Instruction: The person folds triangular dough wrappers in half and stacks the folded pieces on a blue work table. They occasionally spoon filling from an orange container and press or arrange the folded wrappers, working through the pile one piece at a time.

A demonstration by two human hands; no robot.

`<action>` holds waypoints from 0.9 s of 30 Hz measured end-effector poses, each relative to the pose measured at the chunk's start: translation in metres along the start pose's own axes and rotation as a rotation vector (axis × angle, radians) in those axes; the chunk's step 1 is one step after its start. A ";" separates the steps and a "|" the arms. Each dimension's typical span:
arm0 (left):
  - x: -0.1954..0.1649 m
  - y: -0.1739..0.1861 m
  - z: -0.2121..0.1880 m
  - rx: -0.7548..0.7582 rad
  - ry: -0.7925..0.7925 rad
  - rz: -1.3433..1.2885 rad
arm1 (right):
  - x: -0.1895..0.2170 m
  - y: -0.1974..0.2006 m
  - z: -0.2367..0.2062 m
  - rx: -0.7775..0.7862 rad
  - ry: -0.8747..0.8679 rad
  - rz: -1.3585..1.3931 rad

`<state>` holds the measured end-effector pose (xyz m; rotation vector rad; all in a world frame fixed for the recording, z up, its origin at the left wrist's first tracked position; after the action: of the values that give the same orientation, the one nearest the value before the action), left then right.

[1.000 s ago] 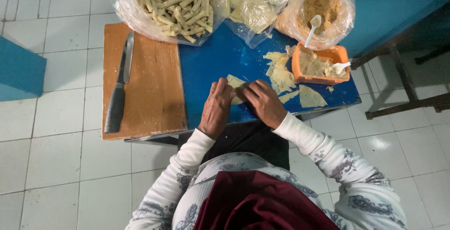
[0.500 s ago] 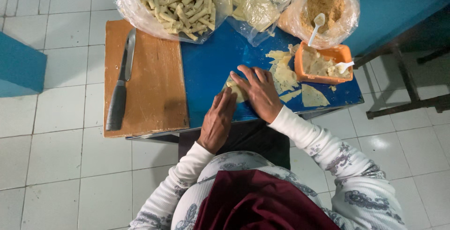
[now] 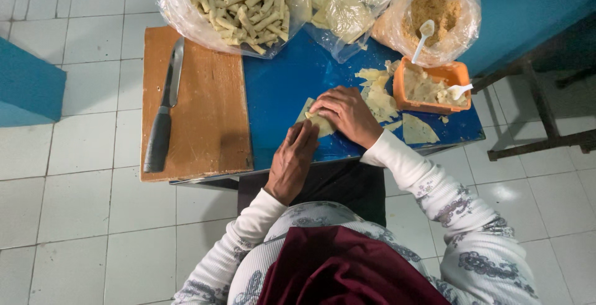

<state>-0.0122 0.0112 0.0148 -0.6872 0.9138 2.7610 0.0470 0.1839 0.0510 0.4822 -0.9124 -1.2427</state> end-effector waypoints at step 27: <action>-0.001 0.003 0.003 -0.030 0.017 0.023 | -0.077 0.000 0.002 0.286 -0.681 0.876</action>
<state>-0.0133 0.0108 0.0186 -0.7096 0.8914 2.7987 0.0416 0.2573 0.0272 -0.1666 -1.6589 -0.4432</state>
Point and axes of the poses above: each hand's wrist, its own z-axis towards the middle knuckle, its own y-axis out of the back of the hand, x = y × z, the point moved 3 cm from there along z, towards the middle knuckle, and after that the axes turned 12 degrees about -x, right-handed, at the moved point
